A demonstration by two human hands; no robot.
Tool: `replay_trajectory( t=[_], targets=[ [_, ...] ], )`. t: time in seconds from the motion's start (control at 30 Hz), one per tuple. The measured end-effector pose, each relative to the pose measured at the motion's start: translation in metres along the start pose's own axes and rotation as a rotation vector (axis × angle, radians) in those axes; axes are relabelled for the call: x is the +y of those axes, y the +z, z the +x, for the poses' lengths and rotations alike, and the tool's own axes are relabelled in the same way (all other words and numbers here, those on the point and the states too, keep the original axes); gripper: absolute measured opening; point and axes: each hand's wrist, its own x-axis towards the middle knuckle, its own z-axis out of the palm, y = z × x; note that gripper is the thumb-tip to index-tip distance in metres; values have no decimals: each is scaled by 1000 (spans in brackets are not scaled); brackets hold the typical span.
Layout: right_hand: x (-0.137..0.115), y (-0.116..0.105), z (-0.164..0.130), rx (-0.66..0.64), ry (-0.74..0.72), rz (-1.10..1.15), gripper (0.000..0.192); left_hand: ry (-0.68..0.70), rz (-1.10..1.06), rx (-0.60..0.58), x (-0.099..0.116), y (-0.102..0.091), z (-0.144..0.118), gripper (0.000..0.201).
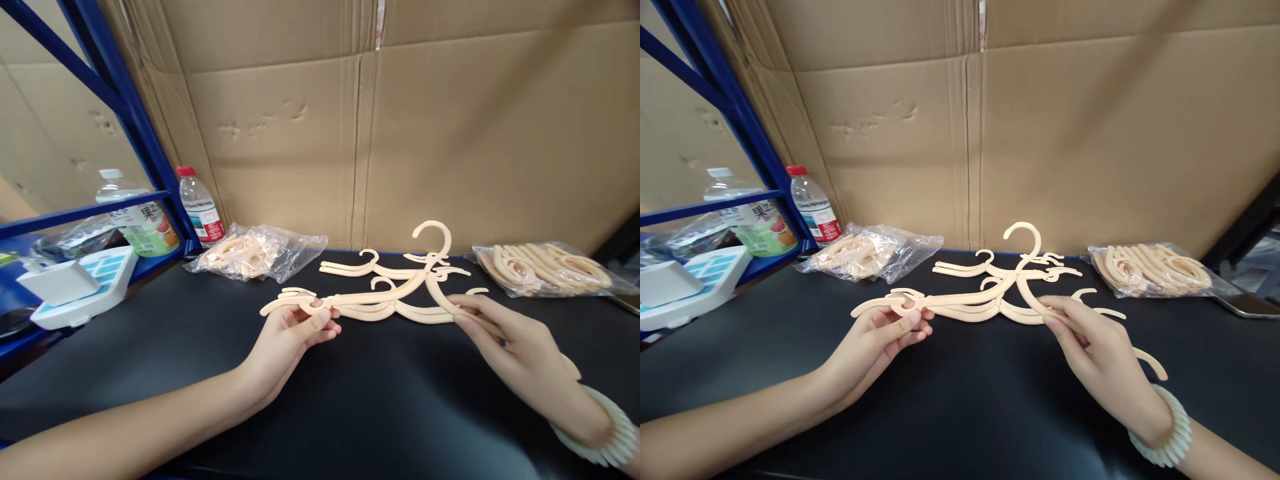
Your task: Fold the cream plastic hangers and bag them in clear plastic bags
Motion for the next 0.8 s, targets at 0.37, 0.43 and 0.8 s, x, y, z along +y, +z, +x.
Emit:
replay_trajectory(
  t=[0.37,0.43,0.8],
  targets=[
    [1,-3,9,-282,17,-33,21,485,1014,-825,10,13,-37,36],
    [0,-3,9,-345,24,-28,20,561,1111,-789,10,11,-36,40],
    [5,-1,14,-359,-95,-157,17,687,1567,-556,-9,-2,-27,52]
  ],
)
